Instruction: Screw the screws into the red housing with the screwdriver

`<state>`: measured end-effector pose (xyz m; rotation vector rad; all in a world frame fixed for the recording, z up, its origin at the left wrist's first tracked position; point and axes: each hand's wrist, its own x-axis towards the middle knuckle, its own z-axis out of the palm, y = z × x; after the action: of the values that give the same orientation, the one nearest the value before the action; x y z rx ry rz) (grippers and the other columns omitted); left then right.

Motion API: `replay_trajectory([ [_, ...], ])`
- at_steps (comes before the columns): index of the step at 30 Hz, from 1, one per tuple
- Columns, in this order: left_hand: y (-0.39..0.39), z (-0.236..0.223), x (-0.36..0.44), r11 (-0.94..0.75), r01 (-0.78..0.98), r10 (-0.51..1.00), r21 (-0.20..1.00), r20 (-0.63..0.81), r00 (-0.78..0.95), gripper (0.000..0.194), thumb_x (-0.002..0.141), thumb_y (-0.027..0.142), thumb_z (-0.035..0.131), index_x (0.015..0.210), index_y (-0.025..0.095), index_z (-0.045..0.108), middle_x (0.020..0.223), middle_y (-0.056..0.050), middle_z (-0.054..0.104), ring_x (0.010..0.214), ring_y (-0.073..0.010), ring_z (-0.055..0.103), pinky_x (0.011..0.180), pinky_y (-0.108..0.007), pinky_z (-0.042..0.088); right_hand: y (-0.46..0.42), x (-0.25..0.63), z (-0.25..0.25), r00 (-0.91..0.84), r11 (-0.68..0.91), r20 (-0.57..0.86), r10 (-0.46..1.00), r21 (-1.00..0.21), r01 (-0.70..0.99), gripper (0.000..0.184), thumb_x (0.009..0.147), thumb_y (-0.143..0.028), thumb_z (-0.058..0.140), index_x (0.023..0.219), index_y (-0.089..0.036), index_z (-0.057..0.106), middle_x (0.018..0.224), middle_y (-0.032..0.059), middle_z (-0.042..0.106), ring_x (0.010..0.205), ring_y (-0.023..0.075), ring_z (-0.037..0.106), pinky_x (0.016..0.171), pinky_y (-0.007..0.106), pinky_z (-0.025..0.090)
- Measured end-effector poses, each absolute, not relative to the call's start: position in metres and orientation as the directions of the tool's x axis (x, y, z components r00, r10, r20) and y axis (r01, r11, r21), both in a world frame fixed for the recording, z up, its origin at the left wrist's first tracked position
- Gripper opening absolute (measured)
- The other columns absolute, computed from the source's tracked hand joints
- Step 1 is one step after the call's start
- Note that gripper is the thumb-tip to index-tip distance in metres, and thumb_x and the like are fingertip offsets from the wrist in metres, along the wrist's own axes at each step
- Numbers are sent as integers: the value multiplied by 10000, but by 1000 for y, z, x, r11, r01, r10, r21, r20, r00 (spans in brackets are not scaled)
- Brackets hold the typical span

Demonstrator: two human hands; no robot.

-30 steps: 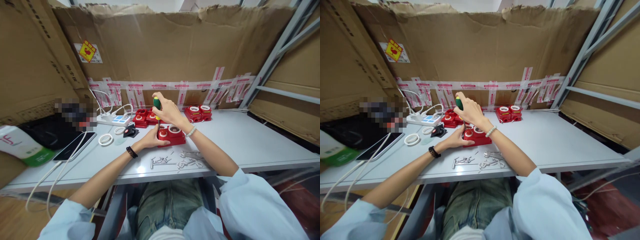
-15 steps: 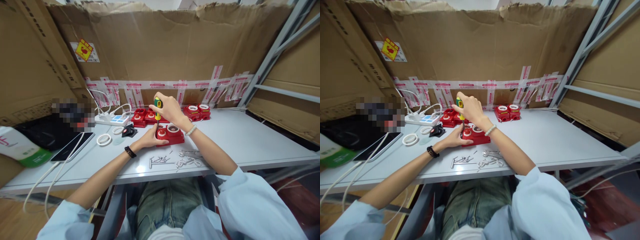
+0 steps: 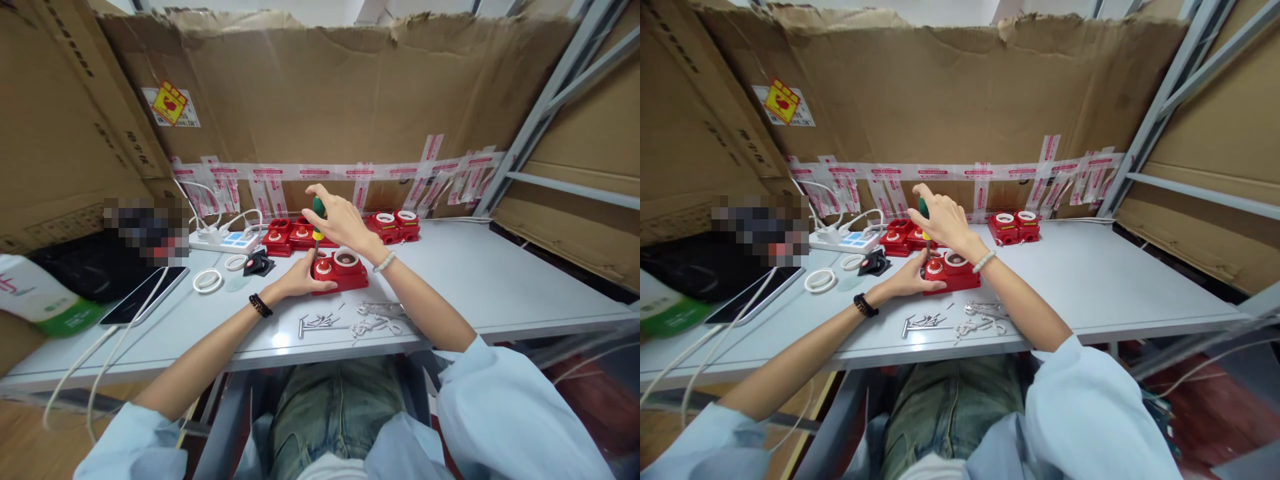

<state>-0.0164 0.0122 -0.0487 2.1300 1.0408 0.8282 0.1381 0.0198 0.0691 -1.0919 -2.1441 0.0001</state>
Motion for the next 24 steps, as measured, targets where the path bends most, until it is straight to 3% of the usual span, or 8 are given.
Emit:
replay_trajectory([
  [3, 12, -48, -16, -475, 434, 837, 766, 240, 492, 781, 653, 488, 791, 1263, 157, 433, 1314, -172, 553, 1117, -315, 615, 964, -496, 503, 19, 141, 72, -509, 746, 563, 651, -353, 565, 377, 859, -207, 496, 1235, -191, 511, 1014, 46, 677, 842, 174, 619, 774, 294, 449],
  [6, 12, -48, -16, -481, 443, 836, 757, 244, 492, 795, 652, 496, 788, 1268, 149, 423, 1354, -185, 522, 1162, -324, 593, 989, -490, 489, 16, 138, 72, -426, 670, 592, 684, -279, 688, 239, 883, -279, 515, 1099, -197, 575, 926, 53, 685, 810, 197, 616, 766, 311, 436],
  [8, 13, -48, -16, -492, 446, 832, 748, 251, 495, 793, 656, 502, 785, 1265, 151, 420, 1372, -186, 507, 1175, -324, 584, 998, -490, 485, 14, 135, 72, -332, 571, 614, 716, -241, 785, 258, 912, -346, 487, 1098, -191, 577, 877, 74, 686, 796, 225, 619, 745, 328, 425],
  [12, 13, -48, -16, -486, 439, 832, 755, 248, 495, 791, 657, 502, 785, 1265, 155, 419, 1357, -178, 520, 1139, -312, 602, 982, -490, 495, 13, 135, 73, -424, 653, 572, 703, -280, 704, 365, 873, -270, 499, 1229, -192, 511, 945, 50, 684, 802, 196, 617, 729, 295, 419],
  [14, 12, -48, -16, -484, 444, 835, 754, 246, 492, 796, 655, 500, 785, 1270, 148, 422, 1351, -181, 523, 1148, -316, 598, 990, -489, 488, 14, 135, 73, -454, 676, 562, 691, -281, 682, 328, 860, -243, 511, 1183, -194, 536, 932, 38, 684, 788, 183, 610, 732, 287, 418],
  [16, 12, -48, -16, -492, 449, 833, 745, 254, 492, 791, 655, 496, 782, 1272, 151, 427, 1353, -179, 523, 1172, -324, 582, 1002, -496, 476, 15, 135, 72, -376, 602, 590, 714, -246, 759, 235, 884, -286, 514, 1087, -184, 572, 883, 61, 686, 776, 203, 608, 725, 307, 415],
  [19, 11, -48, -16, -496, 451, 831, 742, 256, 494, 774, 657, 495, 781, 1264, 165, 431, 1345, -171, 531, 1173, -324, 579, 995, -500, 479, 17, 137, 72, -274, 502, 615, 740, -232, 833, 246, 900, -350, 506, 1060, -174, 569, 875, 102, 687, 779, 245, 610, 708, 341, 412],
  [24, 10, -46, -16, -469, 442, 840, 765, 232, 491, 807, 657, 514, 783, 1258, 125, 411, 1338, -202, 525, 1126, -312, 612, 969, -470, 502, 17, 141, 75, -505, 718, 548, 667, -292, 631, 297, 824, -222, 572, 1118, -199, 534, 968, 46, 682, 798, 187, 601, 745, 302, 423],
])
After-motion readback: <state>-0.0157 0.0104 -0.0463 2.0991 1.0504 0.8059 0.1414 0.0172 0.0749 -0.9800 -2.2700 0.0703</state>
